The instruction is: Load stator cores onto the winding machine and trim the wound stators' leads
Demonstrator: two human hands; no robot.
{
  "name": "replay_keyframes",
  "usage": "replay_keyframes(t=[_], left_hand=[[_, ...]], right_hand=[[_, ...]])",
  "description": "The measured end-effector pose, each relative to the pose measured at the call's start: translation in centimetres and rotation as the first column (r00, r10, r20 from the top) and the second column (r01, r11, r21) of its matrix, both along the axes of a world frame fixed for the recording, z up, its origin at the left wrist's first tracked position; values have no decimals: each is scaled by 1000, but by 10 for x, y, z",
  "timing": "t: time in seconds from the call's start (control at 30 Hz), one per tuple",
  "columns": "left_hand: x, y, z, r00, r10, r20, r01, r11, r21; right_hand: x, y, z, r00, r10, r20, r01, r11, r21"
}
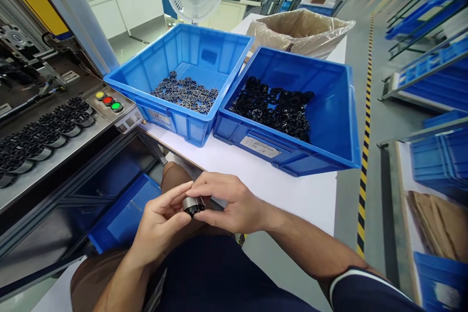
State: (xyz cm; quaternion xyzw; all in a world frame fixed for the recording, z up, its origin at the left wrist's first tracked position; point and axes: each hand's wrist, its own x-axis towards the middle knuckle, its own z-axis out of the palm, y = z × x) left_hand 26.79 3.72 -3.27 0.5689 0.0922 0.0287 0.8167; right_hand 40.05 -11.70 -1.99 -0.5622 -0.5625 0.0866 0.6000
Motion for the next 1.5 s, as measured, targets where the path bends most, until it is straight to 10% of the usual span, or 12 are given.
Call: replay_keyframes(t=[0.3,0.7,1.17,1.5], left_hand=[[2,-16,1,944,328,40,-316,932,-176],[-11,-5,-2,962,221,162,-206,973,-103],[-10,-4,-10,932,362,34,-361,932,-31],[-17,-24,-5,919,369,140,-386,915,116]], right_hand=[[-25,8,-9,812,-499,304,439,864,248],[-28,12,-4,889,-366,276,310,924,225],[-29,12,7,904,-331,270,317,944,96],[-35,16,-9,757,-475,448,399,880,260]])
